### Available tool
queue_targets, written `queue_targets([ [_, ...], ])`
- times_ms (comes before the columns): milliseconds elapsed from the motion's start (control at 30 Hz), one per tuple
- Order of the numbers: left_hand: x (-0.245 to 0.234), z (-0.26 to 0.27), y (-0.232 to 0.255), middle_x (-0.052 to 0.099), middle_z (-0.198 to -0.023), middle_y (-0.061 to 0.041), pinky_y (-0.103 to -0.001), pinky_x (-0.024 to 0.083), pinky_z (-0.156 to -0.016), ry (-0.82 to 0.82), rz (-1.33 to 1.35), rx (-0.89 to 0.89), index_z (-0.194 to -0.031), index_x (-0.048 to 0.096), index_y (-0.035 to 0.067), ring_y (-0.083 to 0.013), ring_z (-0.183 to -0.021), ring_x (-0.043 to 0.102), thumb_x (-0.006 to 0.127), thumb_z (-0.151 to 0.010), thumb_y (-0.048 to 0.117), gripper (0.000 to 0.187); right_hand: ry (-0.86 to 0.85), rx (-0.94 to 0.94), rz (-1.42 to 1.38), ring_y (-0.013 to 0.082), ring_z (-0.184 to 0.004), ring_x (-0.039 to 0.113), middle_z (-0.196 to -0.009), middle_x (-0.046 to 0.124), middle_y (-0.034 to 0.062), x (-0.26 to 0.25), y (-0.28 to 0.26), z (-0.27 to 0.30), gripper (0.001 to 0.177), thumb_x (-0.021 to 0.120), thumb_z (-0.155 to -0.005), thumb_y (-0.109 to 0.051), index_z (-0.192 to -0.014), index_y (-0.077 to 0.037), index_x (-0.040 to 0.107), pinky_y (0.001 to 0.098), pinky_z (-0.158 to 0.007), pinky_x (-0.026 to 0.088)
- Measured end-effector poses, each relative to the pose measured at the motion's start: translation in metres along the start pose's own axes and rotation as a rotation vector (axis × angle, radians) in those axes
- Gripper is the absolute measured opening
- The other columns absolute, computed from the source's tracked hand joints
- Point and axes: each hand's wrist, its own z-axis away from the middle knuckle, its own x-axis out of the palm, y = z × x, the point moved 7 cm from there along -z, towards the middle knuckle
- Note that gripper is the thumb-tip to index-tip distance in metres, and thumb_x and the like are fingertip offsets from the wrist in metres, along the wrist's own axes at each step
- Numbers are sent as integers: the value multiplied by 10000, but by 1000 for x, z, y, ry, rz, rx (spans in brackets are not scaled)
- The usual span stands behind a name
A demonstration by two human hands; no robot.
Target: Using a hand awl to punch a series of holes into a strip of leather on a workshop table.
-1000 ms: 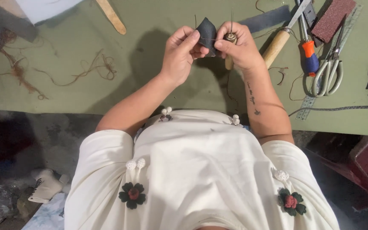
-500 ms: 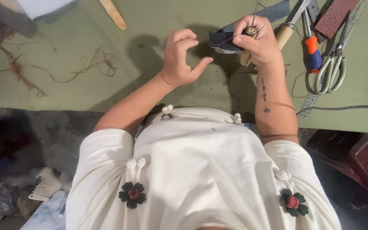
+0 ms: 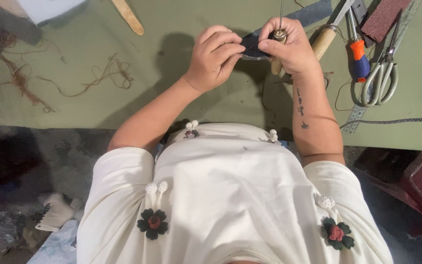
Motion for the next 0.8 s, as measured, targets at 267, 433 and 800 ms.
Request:
queue_targets([
  [267, 23, 66, -99, 708, -771, 67, -222, 493, -666, 57, 267, -1007, -890, 765, 118, -49, -700, 587, 709, -893, 146, 62, 728, 141, -667, 87, -632, 529, -980, 664, 29, -24, 11, 5, 285, 684, -881, -353, -1085, -185, 577, 250, -539, 444],
  [433, 24, 65, -111, 750, -834, 61, -213, 500, -720, -60, 378, -1093, -987, 791, 89, -32, -752, 621, 666, -921, 137, 150, 505, 140, -481, 141, -578, 580, -1043, 707, 87, 26, 9, 23, 327, 424, -1073, -136, -1390, -218, 408, 258, -434, 470],
  [800, 22, 67, -109, 744, -897, 28, -220, 521, -663, -96, 468, -1145, -1144, 768, 116, -50, -731, 589, 609, -942, 49, 265, 72, 26, 94, 130, -786, 680, -1141, 690, 79, 61, 58, 25, 438, 552, -1072, -182, -1494, -85, 487, 242, -639, 585],
])
